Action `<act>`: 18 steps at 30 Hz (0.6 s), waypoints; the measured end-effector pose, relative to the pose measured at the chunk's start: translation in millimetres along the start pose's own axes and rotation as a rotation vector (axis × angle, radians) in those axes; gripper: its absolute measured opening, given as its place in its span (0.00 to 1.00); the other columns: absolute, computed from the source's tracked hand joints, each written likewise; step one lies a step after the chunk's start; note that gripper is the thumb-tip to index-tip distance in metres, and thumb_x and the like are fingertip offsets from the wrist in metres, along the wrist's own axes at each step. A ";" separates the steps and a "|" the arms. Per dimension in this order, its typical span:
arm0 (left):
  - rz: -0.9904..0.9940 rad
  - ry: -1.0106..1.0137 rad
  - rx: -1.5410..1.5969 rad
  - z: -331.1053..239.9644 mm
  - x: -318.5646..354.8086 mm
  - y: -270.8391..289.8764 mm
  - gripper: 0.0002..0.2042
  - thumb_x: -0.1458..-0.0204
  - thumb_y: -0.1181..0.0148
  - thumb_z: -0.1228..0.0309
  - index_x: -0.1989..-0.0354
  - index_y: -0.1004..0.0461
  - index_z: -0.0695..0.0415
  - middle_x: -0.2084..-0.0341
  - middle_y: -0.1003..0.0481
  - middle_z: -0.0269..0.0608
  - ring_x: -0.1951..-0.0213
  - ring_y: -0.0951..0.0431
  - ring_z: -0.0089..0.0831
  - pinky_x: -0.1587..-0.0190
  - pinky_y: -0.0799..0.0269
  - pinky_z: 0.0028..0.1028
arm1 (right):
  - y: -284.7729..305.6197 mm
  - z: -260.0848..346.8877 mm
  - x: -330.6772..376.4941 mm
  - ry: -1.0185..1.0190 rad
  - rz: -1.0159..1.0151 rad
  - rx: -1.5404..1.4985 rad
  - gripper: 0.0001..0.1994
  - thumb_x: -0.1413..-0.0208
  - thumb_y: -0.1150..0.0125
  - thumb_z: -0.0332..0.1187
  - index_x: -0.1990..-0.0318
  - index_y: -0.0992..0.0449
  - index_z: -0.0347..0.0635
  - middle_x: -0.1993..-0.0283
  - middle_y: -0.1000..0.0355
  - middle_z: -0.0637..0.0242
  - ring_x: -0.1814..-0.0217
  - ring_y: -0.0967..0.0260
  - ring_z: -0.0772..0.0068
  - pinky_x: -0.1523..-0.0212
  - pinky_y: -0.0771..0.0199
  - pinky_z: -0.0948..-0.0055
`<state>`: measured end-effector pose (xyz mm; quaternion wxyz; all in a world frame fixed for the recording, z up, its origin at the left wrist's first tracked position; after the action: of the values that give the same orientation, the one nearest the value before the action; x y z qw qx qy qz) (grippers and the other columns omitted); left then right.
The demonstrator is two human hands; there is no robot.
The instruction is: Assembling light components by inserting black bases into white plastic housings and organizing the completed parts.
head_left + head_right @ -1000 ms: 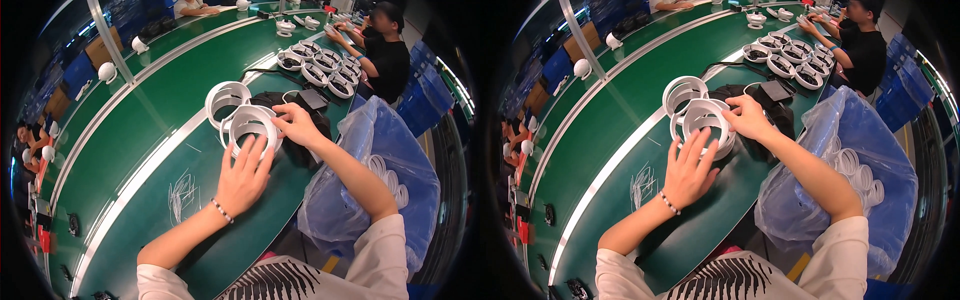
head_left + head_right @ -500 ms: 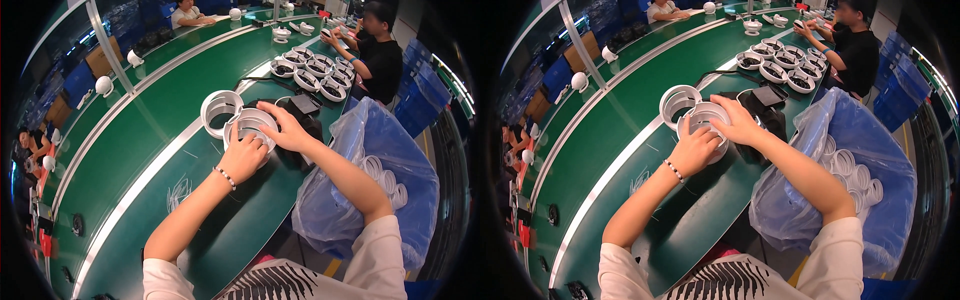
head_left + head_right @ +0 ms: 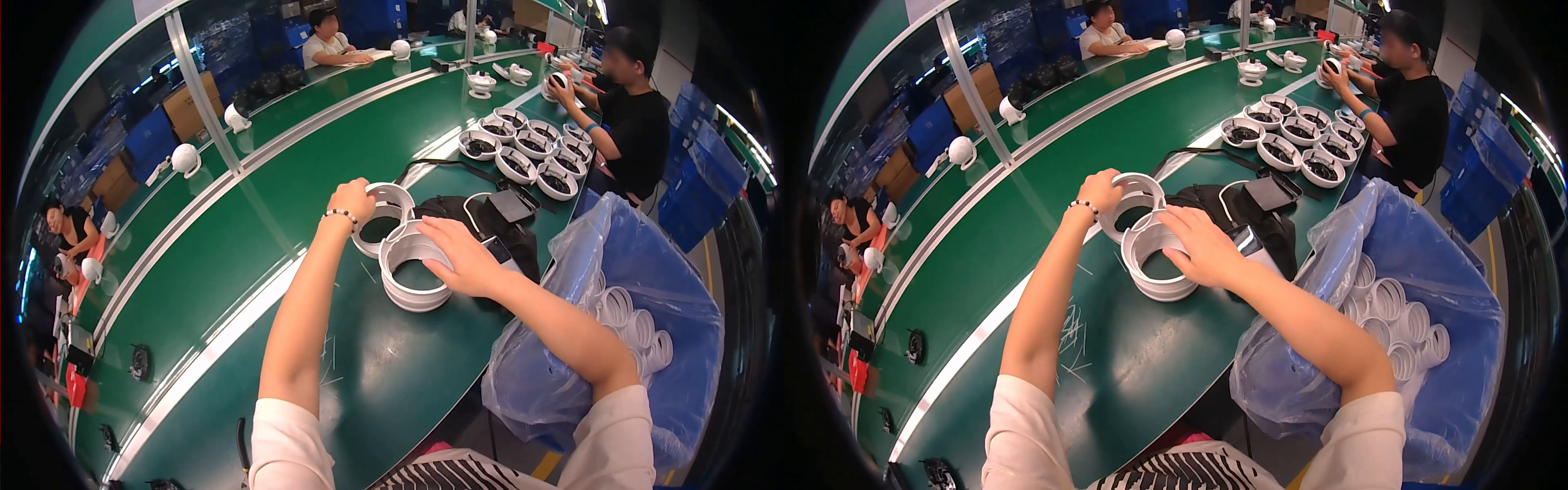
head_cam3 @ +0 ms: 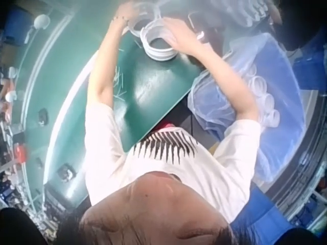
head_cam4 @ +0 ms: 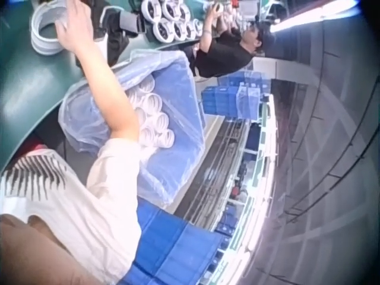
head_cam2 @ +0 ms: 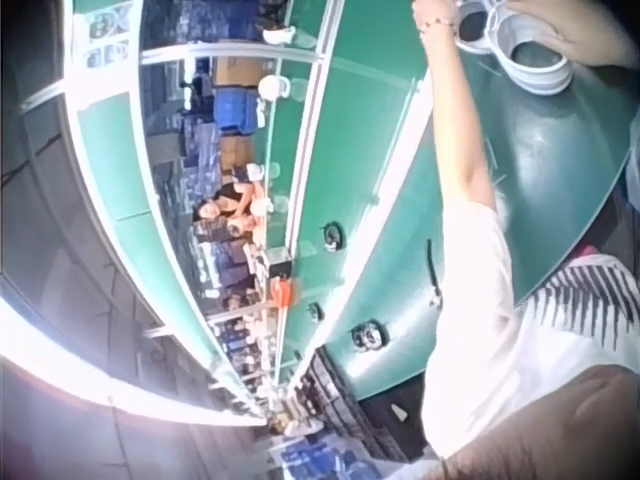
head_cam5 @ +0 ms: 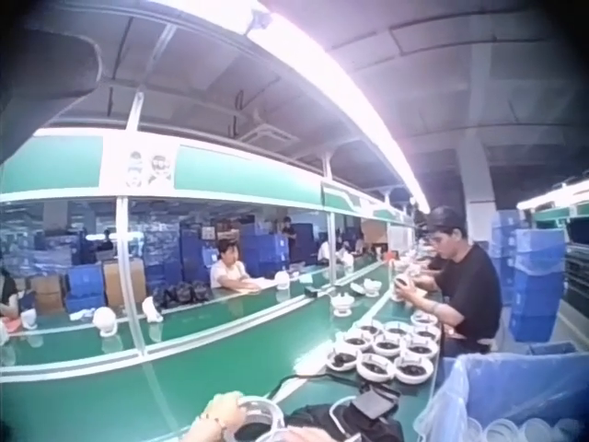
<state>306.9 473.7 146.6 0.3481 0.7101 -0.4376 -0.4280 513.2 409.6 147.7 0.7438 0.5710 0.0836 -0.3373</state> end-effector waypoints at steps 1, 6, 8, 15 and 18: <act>0.163 0.095 0.062 12.8 -8.0 -13.3 0.17 0.58 0.46 0.63 0.59 0.31 0.56 0.63 0.29 0.50 0.60 0.29 0.44 0.57 0.34 0.34 | 0.7 0.3 -1.8 -0.001 0.004 0.001 0.23 0.53 0.48 0.33 0.49 0.42 0.37 0.45 0.46 0.53 0.44 0.50 0.53 0.45 0.48 0.64; 0.356 0.183 0.144 14.3 -27.3 -16.6 0.15 0.56 0.50 0.63 0.62 0.28 0.58 0.70 0.27 0.45 0.69 0.25 0.35 0.71 0.27 0.31 | 1.9 -7.6 0.1 -0.042 0.023 0.000 0.23 0.53 0.48 0.33 0.50 0.42 0.36 0.46 0.46 0.53 0.44 0.49 0.54 0.46 0.47 0.65; 0.501 0.341 0.211 22.3 -27.7 -23.4 0.17 0.57 0.50 0.62 0.61 0.30 0.60 0.69 0.27 0.46 0.70 0.25 0.36 0.74 0.26 0.33 | 1.6 -5.9 -1.0 -0.030 0.006 0.006 0.23 0.56 0.46 0.32 0.51 0.42 0.33 0.47 0.45 0.53 0.45 0.49 0.53 0.47 0.45 0.65; 0.678 0.409 0.183 23.7 -32.6 -31.4 0.21 0.57 0.50 0.59 0.57 0.33 0.62 0.64 0.29 0.50 0.69 0.24 0.39 0.72 0.24 0.31 | 6.6 -8.4 1.2 -0.010 0.004 0.032 0.23 0.56 0.46 0.33 0.52 0.41 0.33 0.48 0.44 0.53 0.46 0.49 0.52 0.47 0.45 0.64; 0.618 0.399 0.317 42.4 -35.2 -43.7 0.25 0.60 0.45 0.54 0.58 0.32 0.60 0.65 0.28 0.47 0.67 0.25 0.38 0.69 0.26 0.36 | 7.0 -8.0 0.6 0.011 0.001 0.027 0.23 0.55 0.45 0.33 0.52 0.40 0.34 0.47 0.44 0.53 0.45 0.49 0.53 0.46 0.46 0.65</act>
<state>273.5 517.3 102.7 0.4245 0.6593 -0.6149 -0.0841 519.9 417.5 150.2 0.7356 0.5830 0.0826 -0.3348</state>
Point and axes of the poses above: each hand's wrist, its own x-axis away from the middle knuckle, its own y-axis out of the back of the hand, z = x × y, the point moved 6 cm from there along -x, towards the middle knuckle
